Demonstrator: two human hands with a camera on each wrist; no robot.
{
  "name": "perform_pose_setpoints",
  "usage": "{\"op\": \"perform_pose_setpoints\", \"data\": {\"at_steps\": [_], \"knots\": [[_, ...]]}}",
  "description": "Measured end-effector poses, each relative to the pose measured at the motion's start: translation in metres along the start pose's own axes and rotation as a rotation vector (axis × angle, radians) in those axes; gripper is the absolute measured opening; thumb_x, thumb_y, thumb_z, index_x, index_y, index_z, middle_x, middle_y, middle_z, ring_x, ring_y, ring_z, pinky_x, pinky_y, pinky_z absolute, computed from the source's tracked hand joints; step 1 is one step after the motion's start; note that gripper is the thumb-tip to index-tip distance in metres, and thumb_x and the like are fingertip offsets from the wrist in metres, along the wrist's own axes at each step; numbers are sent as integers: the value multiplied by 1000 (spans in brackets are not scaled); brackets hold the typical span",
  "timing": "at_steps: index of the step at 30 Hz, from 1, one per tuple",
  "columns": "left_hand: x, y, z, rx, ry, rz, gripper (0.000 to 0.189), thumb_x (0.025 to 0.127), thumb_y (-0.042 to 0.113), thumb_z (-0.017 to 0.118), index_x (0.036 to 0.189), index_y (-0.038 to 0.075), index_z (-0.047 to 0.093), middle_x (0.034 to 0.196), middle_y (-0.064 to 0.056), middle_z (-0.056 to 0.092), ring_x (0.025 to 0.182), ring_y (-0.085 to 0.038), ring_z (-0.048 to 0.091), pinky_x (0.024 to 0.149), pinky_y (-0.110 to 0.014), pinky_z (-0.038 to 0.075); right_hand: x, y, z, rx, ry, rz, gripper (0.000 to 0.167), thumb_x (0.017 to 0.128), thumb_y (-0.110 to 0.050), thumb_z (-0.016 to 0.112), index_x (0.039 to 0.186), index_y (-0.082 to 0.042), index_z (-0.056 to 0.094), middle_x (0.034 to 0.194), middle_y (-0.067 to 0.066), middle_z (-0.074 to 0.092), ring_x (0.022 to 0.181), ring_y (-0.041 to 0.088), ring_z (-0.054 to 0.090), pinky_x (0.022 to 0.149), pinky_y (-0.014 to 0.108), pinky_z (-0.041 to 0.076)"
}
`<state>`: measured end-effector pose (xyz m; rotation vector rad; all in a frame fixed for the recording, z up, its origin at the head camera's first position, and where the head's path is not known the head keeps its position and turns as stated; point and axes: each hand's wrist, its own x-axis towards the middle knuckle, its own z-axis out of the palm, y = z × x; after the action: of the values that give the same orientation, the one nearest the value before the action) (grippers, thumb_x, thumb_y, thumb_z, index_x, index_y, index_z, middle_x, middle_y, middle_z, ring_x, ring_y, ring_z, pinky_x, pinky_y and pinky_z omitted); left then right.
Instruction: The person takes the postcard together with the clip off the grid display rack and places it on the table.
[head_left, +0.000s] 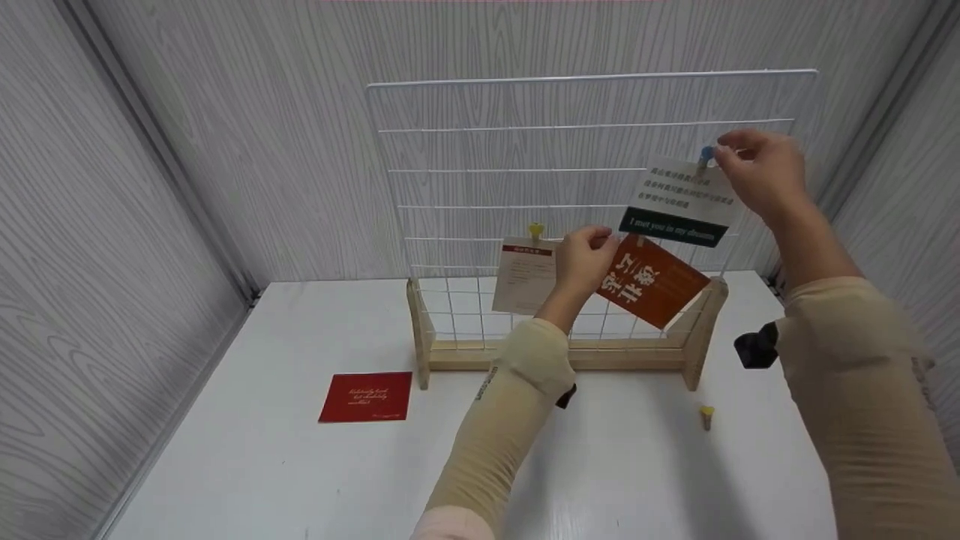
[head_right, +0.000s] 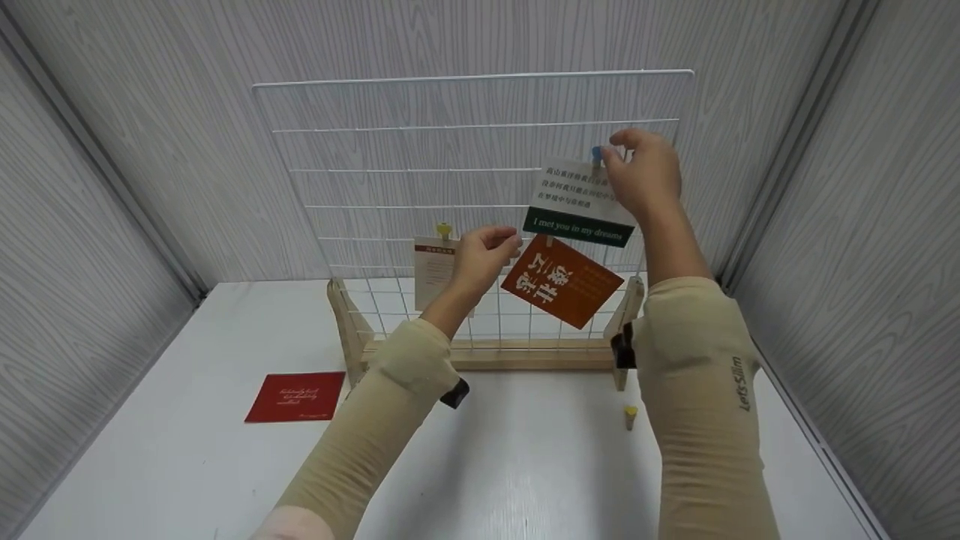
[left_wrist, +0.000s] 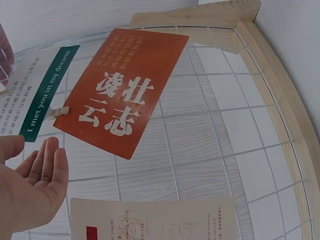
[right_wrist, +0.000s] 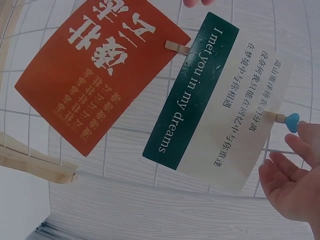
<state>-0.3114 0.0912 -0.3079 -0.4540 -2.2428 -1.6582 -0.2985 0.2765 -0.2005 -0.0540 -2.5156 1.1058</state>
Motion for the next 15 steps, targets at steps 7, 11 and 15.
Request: {"op": "perform_pose_setpoints", "data": {"at_steps": [7, 11, 15], "knots": [[1, 3, 5, -46, -9, 3, 20, 85, 13, 55, 99, 0, 60, 86, -5, 60, 75, -8, 53, 63, -15, 42, 1, -1, 2, 28, -23, 7, 44, 87, -38, 46, 121, -9, 48, 114, 9, 42, 99, 20, 41, 80, 32, 36], [4, 3, 8, -54, -7, -12, 20, 85, 14, 55, 100, 1, 60, 87, -4, 59, 76, -7, 53, 63, -15, 42, 2, 0, 4, 43, -25, 5, 42, 88, -36, 45, 120, -9, 48, 113, 8, 43, 99, 19, 41, 82, 32, 35], [5, 3, 10, -77, -13, -35, 21, 85, 14, 55, 101, 1, 59, 88, -3, 59, 77, -7, 53, 64, -15, 42, 2, 0, 6, 50, -24, 10, 42, 88, -35, 45, 121, -9, 48, 111, 7, 43, 97, 18, 41, 81, 31, 35]]}}
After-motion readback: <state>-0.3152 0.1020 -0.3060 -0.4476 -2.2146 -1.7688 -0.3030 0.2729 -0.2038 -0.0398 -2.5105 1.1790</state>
